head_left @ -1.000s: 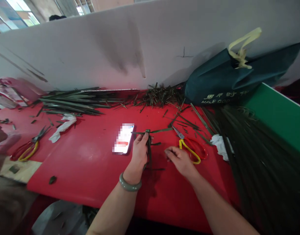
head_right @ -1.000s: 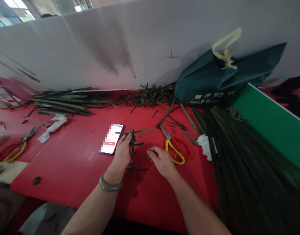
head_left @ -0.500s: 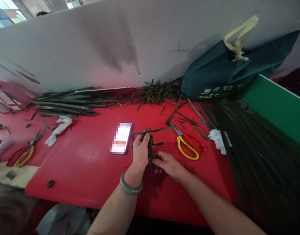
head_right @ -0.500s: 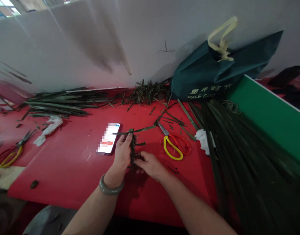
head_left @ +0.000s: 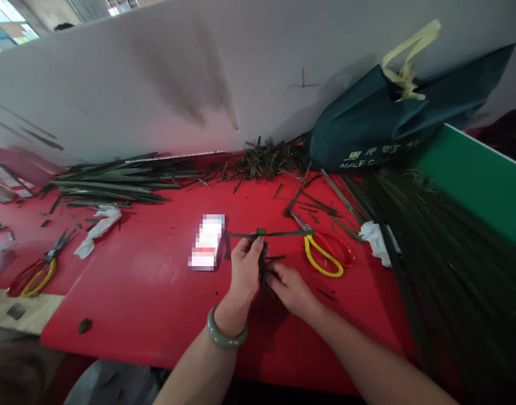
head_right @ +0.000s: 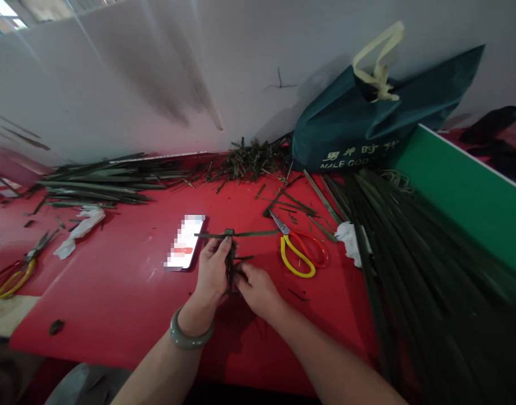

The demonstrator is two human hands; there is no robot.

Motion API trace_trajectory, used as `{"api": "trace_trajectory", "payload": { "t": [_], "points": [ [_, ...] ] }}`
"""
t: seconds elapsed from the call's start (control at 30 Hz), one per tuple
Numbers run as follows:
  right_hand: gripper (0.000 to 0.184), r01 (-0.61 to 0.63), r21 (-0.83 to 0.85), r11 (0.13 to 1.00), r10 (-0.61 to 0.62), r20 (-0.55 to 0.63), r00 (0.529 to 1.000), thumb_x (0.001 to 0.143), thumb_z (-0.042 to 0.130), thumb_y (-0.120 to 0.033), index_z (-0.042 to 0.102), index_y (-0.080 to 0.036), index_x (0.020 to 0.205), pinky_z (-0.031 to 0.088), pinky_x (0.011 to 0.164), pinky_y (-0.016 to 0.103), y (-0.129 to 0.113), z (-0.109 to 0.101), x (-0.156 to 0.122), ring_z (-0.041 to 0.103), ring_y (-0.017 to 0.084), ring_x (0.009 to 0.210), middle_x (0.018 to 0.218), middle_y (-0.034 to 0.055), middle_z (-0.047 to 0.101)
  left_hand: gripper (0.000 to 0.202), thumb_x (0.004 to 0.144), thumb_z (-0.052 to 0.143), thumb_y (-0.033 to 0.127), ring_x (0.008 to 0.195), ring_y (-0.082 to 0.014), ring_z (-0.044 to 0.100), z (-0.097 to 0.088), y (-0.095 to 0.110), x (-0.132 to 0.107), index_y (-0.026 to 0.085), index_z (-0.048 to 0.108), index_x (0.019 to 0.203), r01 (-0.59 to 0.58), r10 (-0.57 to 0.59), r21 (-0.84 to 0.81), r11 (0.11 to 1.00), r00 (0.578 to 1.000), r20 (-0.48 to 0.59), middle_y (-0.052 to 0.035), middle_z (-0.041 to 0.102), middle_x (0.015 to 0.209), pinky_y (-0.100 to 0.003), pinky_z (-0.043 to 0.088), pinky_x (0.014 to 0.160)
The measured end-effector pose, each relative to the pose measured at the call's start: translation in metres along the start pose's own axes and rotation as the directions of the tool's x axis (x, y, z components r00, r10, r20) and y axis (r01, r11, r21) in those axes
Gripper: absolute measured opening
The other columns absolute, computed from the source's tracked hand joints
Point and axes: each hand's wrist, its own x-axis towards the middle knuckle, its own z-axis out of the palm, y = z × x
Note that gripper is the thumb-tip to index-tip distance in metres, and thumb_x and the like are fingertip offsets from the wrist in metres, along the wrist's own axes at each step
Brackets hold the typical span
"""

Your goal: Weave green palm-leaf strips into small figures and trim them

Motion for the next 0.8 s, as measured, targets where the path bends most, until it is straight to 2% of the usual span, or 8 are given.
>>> {"api": "trace_trajectory", "payload": {
  "t": [0.13, 0.27, 0.47, 0.8],
  "points": [
    [0.019, 0.047, -0.284, 0.958, -0.035, 0.047, 0.998, 0.073, 0.04, -0.014, 0.057, -0.018, 0.082, 0.039, 0.061, 0.023, -0.003, -0.005, -0.002, 0.056, 0.015, 0.069, 0.076, 0.0025, 0.063, 0.018, 0.067, 0.06, 0.03, 0.045, -0.0044, 0.044, -0.002, 0.002, 0.0, 0.012, 0.058, 0.069, 0.038, -0.038, 0.012, 0.999, 0.999, 0.013, 0.0012, 0.056, 0.057, -0.016, 0.034, 0.042],
    [0.021, 0.065, -0.461, 0.885, -0.019, 0.103, 0.994, 0.074, 0.041, -0.014, 0.059, -0.018, 0.084, 0.036, 0.058, 0.022, -0.009, -0.01, -0.003, 0.057, 0.015, 0.068, 0.075, 0.0035, 0.064, 0.017, 0.066, 0.06, 0.028, 0.045, -0.0049, 0.046, -0.003, 0.005, -0.001, 0.011, 0.059, 0.072, 0.053, -0.054, 0.029, 0.998, 0.998, 0.016, 0.0007, 0.056, 0.055, -0.016, 0.035, 0.042],
    [0.021, 0.098, -0.604, 0.791, 0.023, 0.189, 0.982, 0.076, 0.039, -0.016, 0.059, -0.017, 0.083, 0.036, 0.059, 0.022, -0.014, -0.013, -0.002, 0.059, 0.017, 0.072, 0.078, 0.0055, 0.066, 0.018, 0.064, 0.063, 0.026, 0.045, -0.0057, 0.049, -0.003, 0.005, 0.0, 0.011, 0.06, 0.073, 0.079, -0.079, 0.009, 0.997, 0.997, 0.015, -0.0004, 0.059, 0.056, -0.017, 0.038, 0.044],
    [0.025, 0.13, -0.721, 0.68, 0.086, 0.255, 0.963, 0.08, 0.035, -0.019, 0.058, -0.019, 0.091, 0.037, 0.062, 0.024, -0.018, -0.011, -0.004, 0.061, 0.018, 0.078, 0.085, 0.0062, 0.066, 0.018, 0.062, 0.064, 0.024, 0.045, -0.0066, 0.051, 0.0, 0.007, 0.0, 0.012, 0.059, 0.075, 0.134, -0.134, -0.026, 0.991, 0.99, -0.034, -0.0001, 0.06, 0.054, -0.018, 0.039, 0.044]
  ]
}}
